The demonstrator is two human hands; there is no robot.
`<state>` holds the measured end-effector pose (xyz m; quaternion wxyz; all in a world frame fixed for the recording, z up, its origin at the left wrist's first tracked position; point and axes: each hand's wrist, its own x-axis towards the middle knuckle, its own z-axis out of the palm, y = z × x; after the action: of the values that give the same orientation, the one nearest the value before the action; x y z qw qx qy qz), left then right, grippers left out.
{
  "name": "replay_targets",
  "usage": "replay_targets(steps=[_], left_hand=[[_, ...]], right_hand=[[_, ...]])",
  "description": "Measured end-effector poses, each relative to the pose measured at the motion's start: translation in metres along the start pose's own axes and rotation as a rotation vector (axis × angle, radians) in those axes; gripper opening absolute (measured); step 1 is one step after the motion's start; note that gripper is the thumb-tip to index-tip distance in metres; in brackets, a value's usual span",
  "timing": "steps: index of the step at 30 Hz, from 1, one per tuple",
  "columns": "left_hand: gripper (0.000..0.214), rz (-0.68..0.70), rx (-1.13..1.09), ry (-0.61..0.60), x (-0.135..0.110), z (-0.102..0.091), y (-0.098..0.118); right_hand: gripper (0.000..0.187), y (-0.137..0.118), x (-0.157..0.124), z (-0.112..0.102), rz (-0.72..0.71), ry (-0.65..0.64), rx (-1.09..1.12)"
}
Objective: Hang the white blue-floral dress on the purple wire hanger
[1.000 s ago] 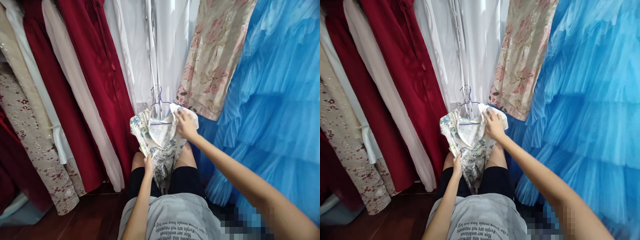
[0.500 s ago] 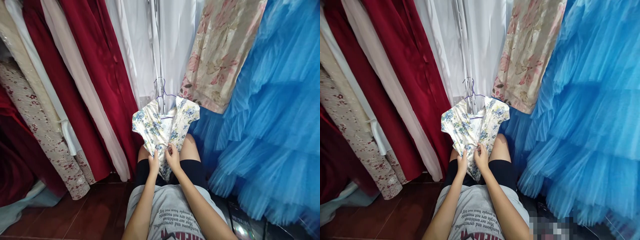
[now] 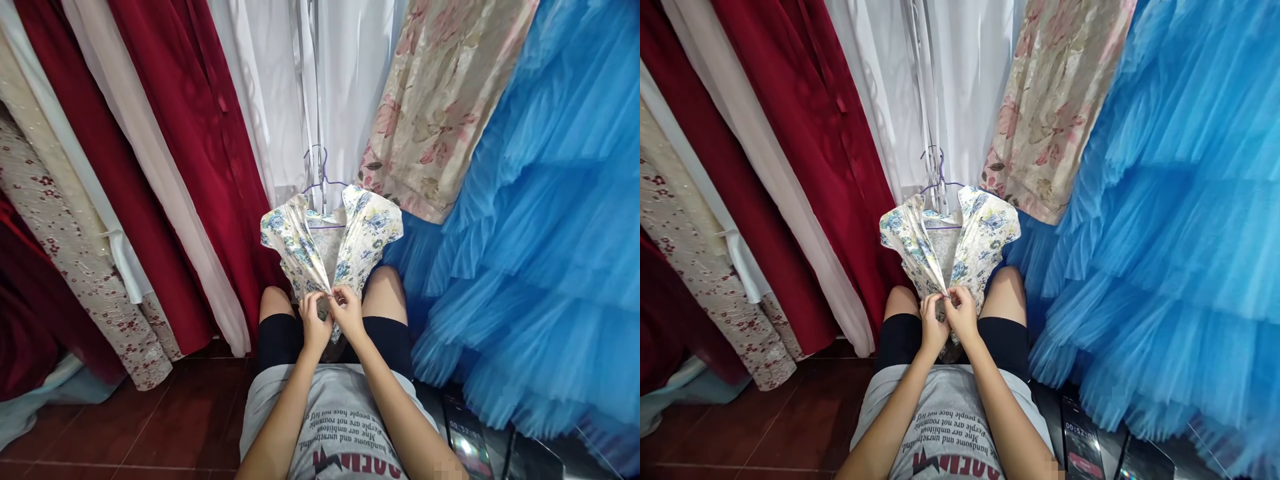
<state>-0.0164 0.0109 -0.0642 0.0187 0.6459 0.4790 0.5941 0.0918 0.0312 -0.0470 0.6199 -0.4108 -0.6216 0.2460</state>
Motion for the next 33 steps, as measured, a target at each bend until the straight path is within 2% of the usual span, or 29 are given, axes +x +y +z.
replay_targets(steps=[4, 9, 13, 16, 19, 23, 31, 33], left_hand=[[0.022, -0.091, -0.112, -0.03, -0.004, 0.01, 0.012], [0.016, -0.2, -0.219, -0.004, -0.001, 0.009, 0.014], [0.014, -0.204, -0.238, -0.046, -0.001, 0.006, 0.011], [0.013, -0.204, -0.248, -0.071, -0.001, 0.004, 0.011], [0.015, -0.204, -0.252, -0.072, 0.0, 0.002, 0.012], [0.015, -0.192, -0.26, -0.051, 0.0, 0.001, 0.012], [0.015, -0.206, -0.247, -0.029, -0.001, 0.002, 0.009], [0.015, -0.215, -0.257, -0.021, -0.002, 0.001, 0.008]], right_hand=[[0.012, -0.006, 0.0, -0.004, 0.006, -0.041, -0.003], [0.018, -0.011, 0.0, -0.006, 0.019, -0.104, 0.03], [0.017, -0.014, -0.001, -0.006, 0.06, -0.079, 0.062], [0.023, -0.017, -0.002, -0.007, 0.094, -0.068, 0.094], [0.029, -0.019, -0.003, -0.008, 0.099, -0.045, 0.131], [0.024, -0.017, -0.003, -0.007, 0.092, 0.013, 0.166], [0.01, -0.013, 0.0, -0.01, 0.169, -0.12, 0.125], [0.012, -0.011, 0.0, -0.011, 0.193, -0.142, 0.119]])
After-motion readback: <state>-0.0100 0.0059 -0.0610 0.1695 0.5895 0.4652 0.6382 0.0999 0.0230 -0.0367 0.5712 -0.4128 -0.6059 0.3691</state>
